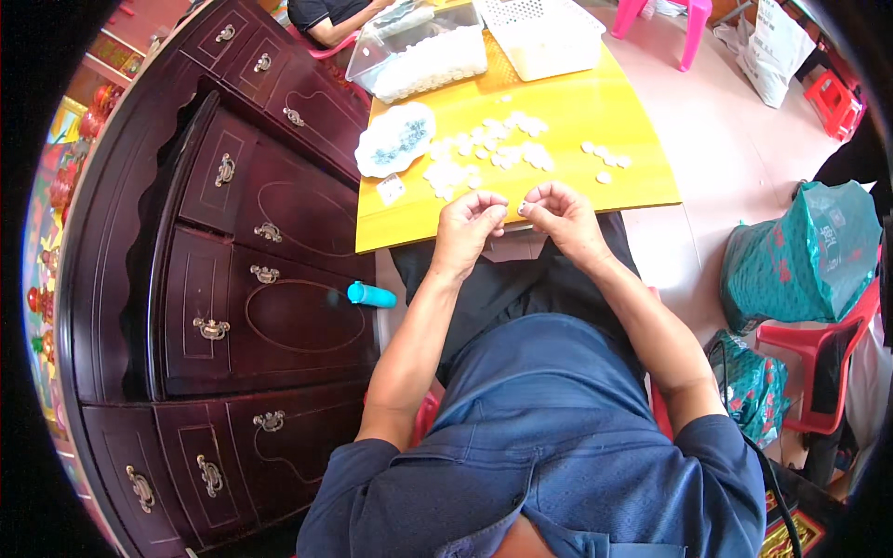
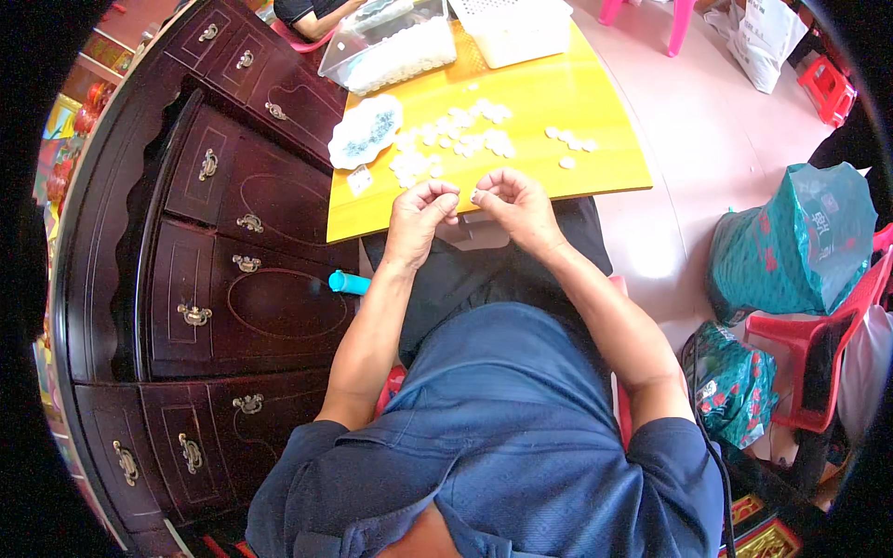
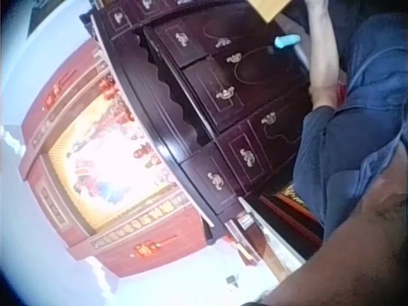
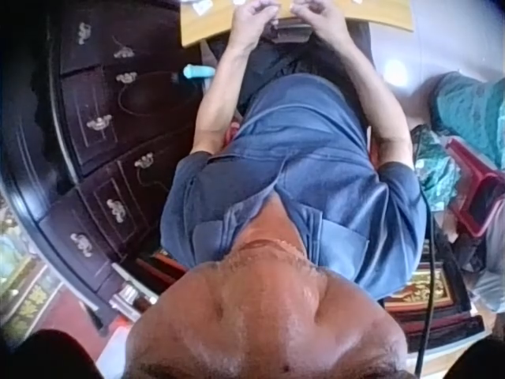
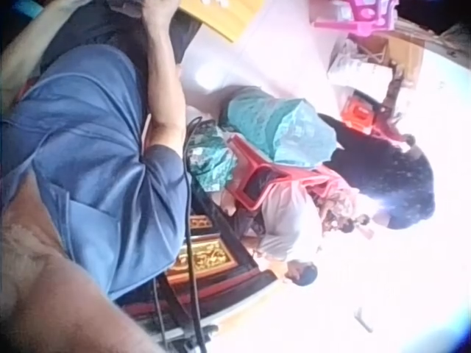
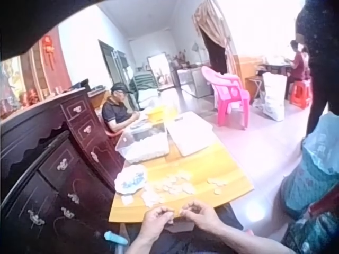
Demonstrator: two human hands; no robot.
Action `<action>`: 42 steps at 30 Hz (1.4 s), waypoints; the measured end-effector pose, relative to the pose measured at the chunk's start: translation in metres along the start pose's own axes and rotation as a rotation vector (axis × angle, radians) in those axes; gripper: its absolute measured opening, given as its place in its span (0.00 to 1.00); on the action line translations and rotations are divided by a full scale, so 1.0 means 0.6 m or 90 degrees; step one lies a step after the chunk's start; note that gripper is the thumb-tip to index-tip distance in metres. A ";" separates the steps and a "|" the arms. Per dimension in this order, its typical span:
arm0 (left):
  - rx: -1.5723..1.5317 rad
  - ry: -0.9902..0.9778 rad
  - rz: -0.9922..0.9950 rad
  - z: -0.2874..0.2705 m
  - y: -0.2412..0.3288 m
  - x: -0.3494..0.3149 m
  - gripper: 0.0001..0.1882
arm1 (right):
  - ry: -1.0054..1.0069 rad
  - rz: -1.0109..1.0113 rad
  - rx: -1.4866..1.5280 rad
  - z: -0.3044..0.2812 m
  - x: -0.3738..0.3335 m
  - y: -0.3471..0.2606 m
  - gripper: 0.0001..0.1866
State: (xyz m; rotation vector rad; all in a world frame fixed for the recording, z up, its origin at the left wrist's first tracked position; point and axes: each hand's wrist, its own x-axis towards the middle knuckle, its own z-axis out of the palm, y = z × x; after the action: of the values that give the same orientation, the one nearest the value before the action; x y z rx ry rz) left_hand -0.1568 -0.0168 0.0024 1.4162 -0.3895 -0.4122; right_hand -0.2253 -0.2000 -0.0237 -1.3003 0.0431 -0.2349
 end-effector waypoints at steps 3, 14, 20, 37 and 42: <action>0.004 0.004 0.029 0.007 0.007 -0.003 0.05 | 0.002 0.008 -0.005 0.003 -0.003 0.004 0.07; 0.066 0.019 0.057 0.011 0.000 -0.003 0.06 | -0.008 0.008 0.023 0.008 -0.005 0.005 0.08; 0.078 0.020 0.047 0.013 0.006 -0.003 0.08 | -0.007 0.027 -0.014 0.008 -0.005 0.000 0.08; 0.200 -0.006 0.101 0.015 0.010 0.004 0.07 | 0.018 0.005 -0.037 0.008 -0.003 0.005 0.09; 0.179 -0.016 0.129 0.018 0.002 0.006 0.08 | 0.023 -0.015 -0.048 0.009 -0.001 0.009 0.09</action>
State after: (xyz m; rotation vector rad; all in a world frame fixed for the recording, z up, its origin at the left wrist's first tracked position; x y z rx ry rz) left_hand -0.1590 -0.0278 0.0050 1.6266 -0.6240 -0.2150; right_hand -0.2244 -0.1934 -0.0274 -1.3719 0.0672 -0.2790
